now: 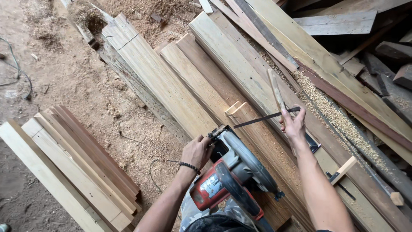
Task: The person marks a wood plank using a square and pencil, and then cuts the plank along the marked lines using a handheld circular saw.
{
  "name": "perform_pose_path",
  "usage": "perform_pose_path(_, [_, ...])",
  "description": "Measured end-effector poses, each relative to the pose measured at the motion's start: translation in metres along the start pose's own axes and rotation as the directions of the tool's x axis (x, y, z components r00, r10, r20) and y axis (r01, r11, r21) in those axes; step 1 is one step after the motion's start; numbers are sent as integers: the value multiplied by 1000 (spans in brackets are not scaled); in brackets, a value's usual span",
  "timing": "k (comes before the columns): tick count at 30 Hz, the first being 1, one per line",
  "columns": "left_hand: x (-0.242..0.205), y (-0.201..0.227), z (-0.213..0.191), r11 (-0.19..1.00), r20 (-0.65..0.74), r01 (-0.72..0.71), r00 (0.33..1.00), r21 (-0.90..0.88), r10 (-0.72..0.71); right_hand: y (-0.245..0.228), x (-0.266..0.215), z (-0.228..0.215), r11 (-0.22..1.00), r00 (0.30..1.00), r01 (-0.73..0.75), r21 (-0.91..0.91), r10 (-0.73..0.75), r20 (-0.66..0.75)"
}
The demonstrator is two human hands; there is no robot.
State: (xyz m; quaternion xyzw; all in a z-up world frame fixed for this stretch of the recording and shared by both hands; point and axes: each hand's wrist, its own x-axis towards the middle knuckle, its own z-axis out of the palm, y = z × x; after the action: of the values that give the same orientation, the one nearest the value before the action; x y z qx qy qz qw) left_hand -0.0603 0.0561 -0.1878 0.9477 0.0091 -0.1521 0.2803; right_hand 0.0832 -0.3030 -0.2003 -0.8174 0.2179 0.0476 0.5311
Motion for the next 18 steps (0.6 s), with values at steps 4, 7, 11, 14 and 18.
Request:
perform_pose_path(4, [6, -17, -5, 981, 99, -118, 986, -153, 134, 1, 4, 7, 999, 999, -28, -33, 29, 34])
perform_pose_path(7, [5, -22, -16, 967, 112, -198, 970, -159, 216, 3, 6, 11, 998, 998, -53, -34, 55, 43])
perform_pose_path(11, [12, 3, -41, 994, 138, -91, 987, 68, 81, 5, 12, 13, 997, 995, -80, -12, 81, 54])
perform_pose_path(14, [9, 1, -21, 989, 272, 146, 951, 19, -145, 8, 17, 13, 996, 993, -85, -31, 88, 84])
perform_pose_path(18, [18, -3, -22, 933, 378, 350, 877, -79, -297, -12, 17, 21, 997, 988, -79, -18, 81, 135])
